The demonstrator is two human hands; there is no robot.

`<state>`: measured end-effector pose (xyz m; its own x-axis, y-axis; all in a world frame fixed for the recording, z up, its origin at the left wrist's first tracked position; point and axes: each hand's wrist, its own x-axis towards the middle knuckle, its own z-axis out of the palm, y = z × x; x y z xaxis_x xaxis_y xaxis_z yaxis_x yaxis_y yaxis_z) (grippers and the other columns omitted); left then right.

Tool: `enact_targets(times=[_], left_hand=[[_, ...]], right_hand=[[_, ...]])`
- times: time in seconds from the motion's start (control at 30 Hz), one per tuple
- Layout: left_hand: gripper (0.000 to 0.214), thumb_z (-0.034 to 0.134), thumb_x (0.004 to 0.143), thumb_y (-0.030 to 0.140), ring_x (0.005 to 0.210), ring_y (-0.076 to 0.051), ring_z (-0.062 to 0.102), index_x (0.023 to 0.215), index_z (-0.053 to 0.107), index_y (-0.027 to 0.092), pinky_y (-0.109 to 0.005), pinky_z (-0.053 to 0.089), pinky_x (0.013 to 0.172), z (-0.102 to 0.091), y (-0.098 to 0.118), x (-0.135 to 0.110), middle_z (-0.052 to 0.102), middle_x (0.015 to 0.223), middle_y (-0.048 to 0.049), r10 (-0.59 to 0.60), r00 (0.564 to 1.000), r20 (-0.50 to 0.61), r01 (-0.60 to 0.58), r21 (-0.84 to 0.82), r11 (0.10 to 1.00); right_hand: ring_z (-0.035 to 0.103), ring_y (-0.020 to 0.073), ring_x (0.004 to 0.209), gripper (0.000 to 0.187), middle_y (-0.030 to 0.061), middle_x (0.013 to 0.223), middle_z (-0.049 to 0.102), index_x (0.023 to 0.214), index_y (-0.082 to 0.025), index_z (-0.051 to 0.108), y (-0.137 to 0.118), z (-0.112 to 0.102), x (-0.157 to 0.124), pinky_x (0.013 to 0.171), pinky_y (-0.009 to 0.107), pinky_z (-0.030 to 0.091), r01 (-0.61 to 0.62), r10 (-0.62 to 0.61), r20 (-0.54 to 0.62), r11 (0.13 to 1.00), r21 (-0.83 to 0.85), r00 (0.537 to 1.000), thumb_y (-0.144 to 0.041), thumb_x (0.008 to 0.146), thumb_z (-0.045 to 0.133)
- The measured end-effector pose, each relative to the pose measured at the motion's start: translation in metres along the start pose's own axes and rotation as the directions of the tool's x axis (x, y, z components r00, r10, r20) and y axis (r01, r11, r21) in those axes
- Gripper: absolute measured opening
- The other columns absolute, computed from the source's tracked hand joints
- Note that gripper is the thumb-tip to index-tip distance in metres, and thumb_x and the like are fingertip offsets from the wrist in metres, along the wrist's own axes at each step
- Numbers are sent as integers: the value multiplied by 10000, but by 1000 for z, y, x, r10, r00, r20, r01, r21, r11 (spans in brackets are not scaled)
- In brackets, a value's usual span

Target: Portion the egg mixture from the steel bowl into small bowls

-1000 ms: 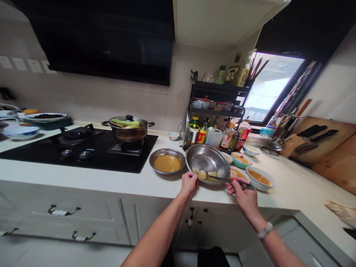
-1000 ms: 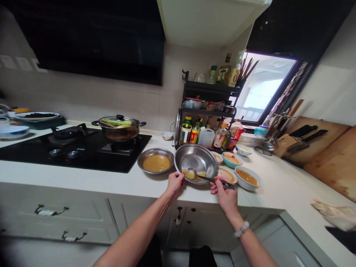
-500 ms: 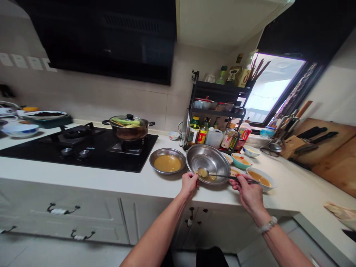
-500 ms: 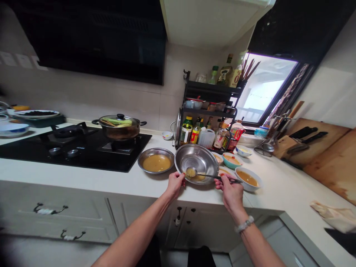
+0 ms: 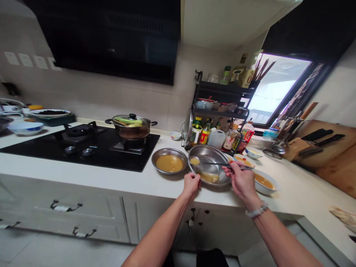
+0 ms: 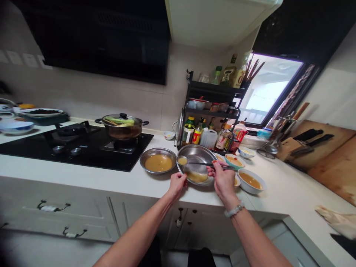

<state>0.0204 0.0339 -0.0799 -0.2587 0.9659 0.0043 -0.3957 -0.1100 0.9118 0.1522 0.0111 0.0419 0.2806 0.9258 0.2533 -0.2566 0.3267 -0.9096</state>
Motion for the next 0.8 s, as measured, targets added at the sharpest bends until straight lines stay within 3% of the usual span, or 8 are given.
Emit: enact_targets(times=[0.2,0.37,0.5,0.63,0.7,0.8], left_hand=[[214,615,595,287,337,-67,397,454,503,171,-196,312,356,1,0,0,503,408,14,-1,1000,-2,1,-10,1000],[285,640,610,349,321,-64,377,449,480,178,-199,284,353,1,-1,1,466,385,28,12,1000,19,-12,12,1000],[334,670,618,399,343,-63,373,460,488,168,-202,275,378,0,0,-1,443,378,35,42,998,55,-40,-49,998],[327,695,604,417,382,-70,401,505,529,153,-207,302,410,0,0,-2,471,414,34,49,997,55,-44,-83,996],[322,680,612,409,358,-73,395,486,519,160,-208,299,392,0,0,-1,458,389,35,28,999,47,-26,-42,999],[279,645,617,360,330,-69,384,466,511,167,-204,295,365,0,0,-1,471,387,26,15,1000,27,-15,-7,1000]], right_hand=[[590,135,437,286,-8,488,604,729,-173,564,19,47,-2,376,191,447,-1,-1,58,1000,22,998,-336,593,757],[593,151,444,275,-2,504,610,771,-180,583,40,70,-11,407,228,476,62,-45,122,988,-141,992,-410,664,690],[629,155,542,282,36,664,671,831,-179,655,48,67,-25,521,256,525,270,-151,351,907,-323,924,-447,751,616],[643,162,682,211,46,843,685,865,-223,692,47,53,-32,664,290,545,481,-290,496,818,-315,818,-393,808,582],[636,161,683,195,46,868,678,885,-233,692,43,44,-32,648,293,546,506,-332,483,812,-291,811,-380,815,584],[623,150,601,196,37,812,675,905,-232,677,32,26,-30,583,287,538,468,-357,364,837,-285,860,-384,801,611]])
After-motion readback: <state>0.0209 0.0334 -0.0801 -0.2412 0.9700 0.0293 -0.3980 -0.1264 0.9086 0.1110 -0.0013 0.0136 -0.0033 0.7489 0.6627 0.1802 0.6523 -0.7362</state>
